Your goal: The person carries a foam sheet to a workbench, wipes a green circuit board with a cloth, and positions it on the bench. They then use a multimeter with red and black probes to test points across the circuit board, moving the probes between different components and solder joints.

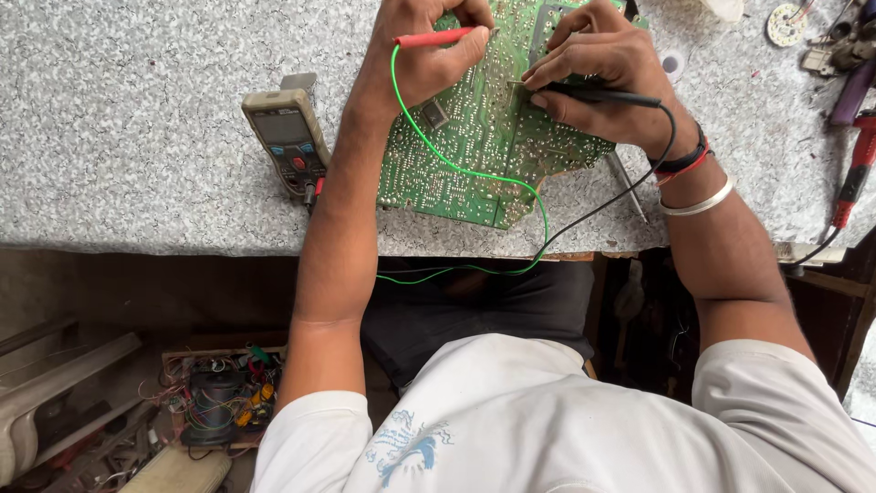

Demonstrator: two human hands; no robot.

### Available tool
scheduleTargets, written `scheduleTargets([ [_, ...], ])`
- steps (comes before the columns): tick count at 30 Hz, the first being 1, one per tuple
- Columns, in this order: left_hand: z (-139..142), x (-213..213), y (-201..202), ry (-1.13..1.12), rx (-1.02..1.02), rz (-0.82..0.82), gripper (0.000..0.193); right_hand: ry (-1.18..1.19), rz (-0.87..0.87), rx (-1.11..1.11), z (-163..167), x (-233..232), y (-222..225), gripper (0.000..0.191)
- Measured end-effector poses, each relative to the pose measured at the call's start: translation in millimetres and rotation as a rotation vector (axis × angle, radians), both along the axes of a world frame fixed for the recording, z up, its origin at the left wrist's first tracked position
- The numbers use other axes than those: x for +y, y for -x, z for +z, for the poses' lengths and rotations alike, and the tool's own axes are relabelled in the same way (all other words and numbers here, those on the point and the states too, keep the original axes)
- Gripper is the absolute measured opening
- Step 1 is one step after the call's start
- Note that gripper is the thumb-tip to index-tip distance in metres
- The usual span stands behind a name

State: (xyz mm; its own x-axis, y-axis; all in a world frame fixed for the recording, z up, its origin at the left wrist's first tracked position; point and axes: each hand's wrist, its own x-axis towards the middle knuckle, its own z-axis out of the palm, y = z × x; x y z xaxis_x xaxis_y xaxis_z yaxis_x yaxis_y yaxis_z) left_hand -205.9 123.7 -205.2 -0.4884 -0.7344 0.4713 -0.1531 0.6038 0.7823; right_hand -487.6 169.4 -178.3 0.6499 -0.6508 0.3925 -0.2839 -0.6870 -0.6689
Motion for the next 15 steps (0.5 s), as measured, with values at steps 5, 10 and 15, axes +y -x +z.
scheduleTargets([
  [5,-8.5,0.7,0.0,0.009,-0.011,0.033,0.007,0.011,0.016,0.011,-1.5,0.5,2.4,0.013],
  [10,-15.8,-0.4,-0.6,0.041,-0.009,0.037,0.010,0.019,0.029,0.020,-2.0,0.2,3.4,0.012],
  [15,-18.4,-1.4,-2.2,0.077,-0.043,0.059,0.010,0.015,0.022,0.027,-2.0,1.1,5.1,0.013],
])
